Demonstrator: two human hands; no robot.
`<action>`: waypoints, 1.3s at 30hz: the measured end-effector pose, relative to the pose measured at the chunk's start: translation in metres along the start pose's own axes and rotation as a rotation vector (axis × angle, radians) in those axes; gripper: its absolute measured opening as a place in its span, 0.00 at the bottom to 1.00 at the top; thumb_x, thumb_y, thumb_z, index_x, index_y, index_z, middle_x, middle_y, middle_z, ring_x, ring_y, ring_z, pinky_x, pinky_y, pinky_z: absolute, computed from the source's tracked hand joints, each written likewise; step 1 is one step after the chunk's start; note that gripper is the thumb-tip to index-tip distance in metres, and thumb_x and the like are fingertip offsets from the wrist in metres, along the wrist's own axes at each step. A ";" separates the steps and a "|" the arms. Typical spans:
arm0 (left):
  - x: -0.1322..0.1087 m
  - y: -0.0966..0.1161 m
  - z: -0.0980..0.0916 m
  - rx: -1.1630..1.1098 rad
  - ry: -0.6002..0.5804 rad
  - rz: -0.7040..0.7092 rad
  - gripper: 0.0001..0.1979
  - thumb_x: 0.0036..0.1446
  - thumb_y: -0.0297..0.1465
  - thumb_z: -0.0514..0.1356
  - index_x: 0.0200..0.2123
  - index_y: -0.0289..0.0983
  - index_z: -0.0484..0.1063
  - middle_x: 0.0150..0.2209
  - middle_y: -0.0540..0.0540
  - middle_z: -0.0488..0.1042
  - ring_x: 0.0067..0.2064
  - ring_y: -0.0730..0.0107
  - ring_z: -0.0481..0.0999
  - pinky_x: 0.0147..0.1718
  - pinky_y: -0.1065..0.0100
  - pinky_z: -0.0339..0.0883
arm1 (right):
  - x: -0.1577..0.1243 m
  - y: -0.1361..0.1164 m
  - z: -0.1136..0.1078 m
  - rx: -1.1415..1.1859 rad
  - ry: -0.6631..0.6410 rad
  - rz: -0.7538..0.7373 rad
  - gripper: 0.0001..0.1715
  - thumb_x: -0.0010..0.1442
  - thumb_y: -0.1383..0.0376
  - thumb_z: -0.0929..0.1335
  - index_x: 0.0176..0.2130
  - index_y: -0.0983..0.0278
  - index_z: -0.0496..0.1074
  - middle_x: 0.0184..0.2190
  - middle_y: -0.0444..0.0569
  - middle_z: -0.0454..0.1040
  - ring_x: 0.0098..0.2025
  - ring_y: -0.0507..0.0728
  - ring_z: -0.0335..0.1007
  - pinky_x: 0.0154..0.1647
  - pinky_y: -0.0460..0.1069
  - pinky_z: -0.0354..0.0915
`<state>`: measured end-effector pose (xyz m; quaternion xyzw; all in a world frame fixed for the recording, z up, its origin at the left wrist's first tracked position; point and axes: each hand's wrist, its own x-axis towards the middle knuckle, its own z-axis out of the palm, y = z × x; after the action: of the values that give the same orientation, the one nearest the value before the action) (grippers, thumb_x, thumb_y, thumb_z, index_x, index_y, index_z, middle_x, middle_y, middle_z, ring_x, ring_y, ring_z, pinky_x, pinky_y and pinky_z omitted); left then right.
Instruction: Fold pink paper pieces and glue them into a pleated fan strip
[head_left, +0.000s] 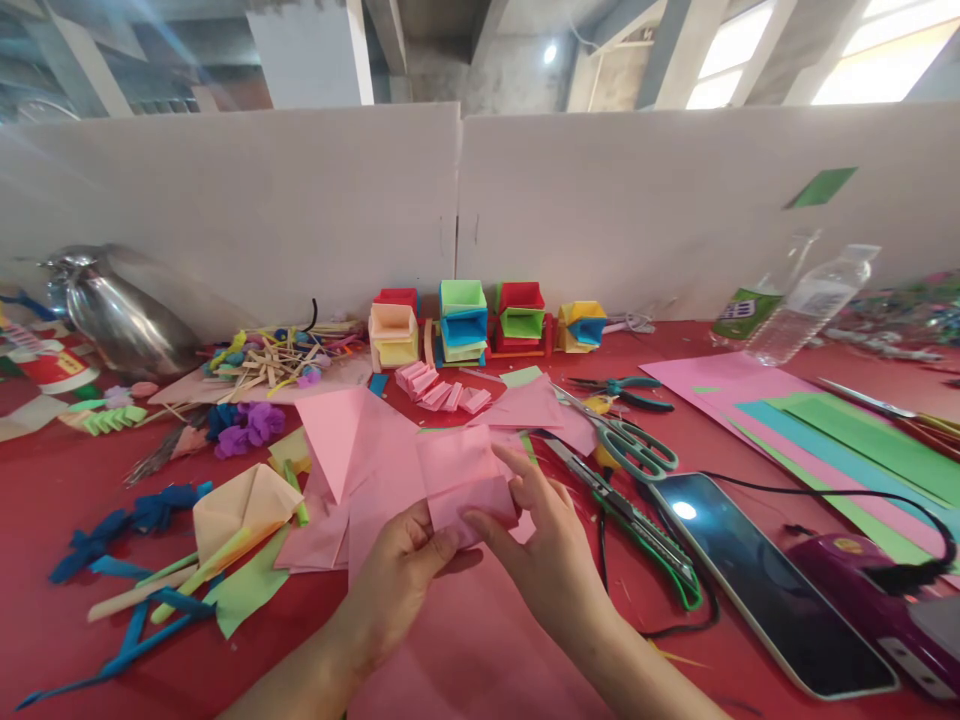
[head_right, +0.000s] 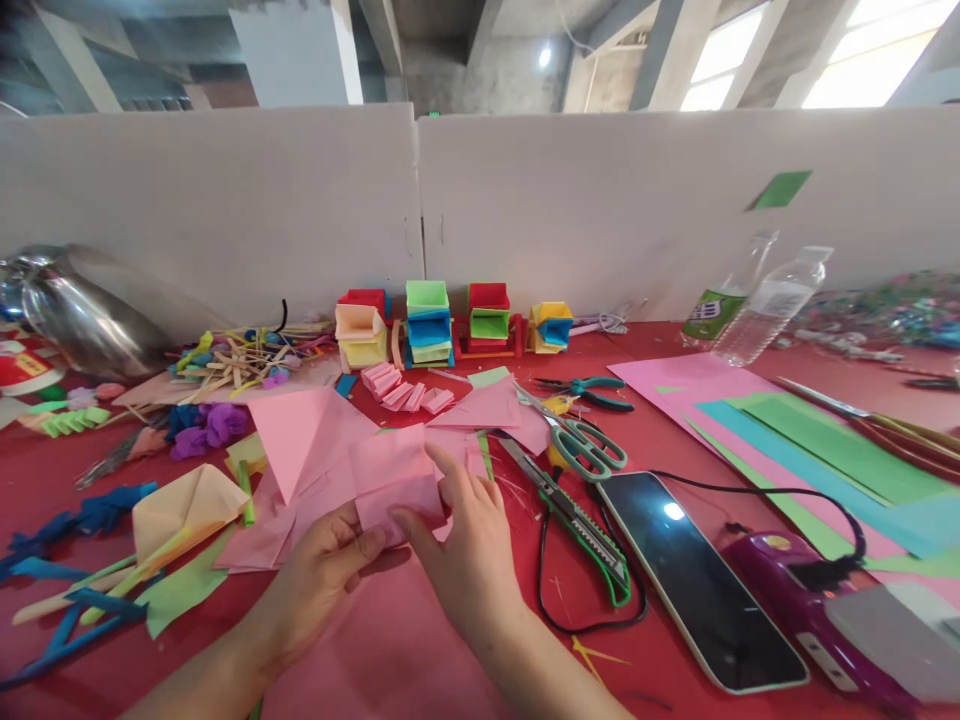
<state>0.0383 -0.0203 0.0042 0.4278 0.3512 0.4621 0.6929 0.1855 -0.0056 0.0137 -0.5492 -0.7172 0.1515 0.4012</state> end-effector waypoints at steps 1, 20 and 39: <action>0.000 -0.001 0.000 0.000 0.012 -0.003 0.16 0.56 0.33 0.59 0.48 0.38 0.71 0.48 0.41 0.74 0.50 0.58 0.72 0.47 0.60 0.66 | 0.000 0.000 0.000 -0.002 0.000 0.001 0.29 0.52 0.64 0.68 0.53 0.61 0.62 0.26 0.44 0.67 0.32 0.56 0.64 0.37 0.52 0.62; -0.001 -0.002 -0.003 -0.072 0.020 -0.007 0.16 0.57 0.32 0.58 0.49 0.40 0.71 0.52 0.43 0.72 0.54 0.57 0.69 0.48 0.61 0.67 | 0.008 0.004 -0.005 0.520 -0.129 0.243 0.15 0.53 0.58 0.68 0.38 0.65 0.68 0.28 0.46 0.69 0.30 0.53 0.64 0.32 0.48 0.63; 0.002 0.002 -0.008 0.151 0.142 -0.101 0.20 0.53 0.42 0.60 0.41 0.32 0.73 0.37 0.38 0.79 0.34 0.60 0.80 0.33 0.64 0.73 | 0.010 0.004 -0.005 0.731 -0.231 0.350 0.14 0.51 0.57 0.69 0.28 0.65 0.67 0.23 0.42 0.67 0.26 0.50 0.61 0.29 0.46 0.60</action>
<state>0.0315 -0.0157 0.0031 0.4270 0.4541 0.4280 0.6544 0.1914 0.0037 0.0184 -0.4637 -0.5524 0.5225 0.4548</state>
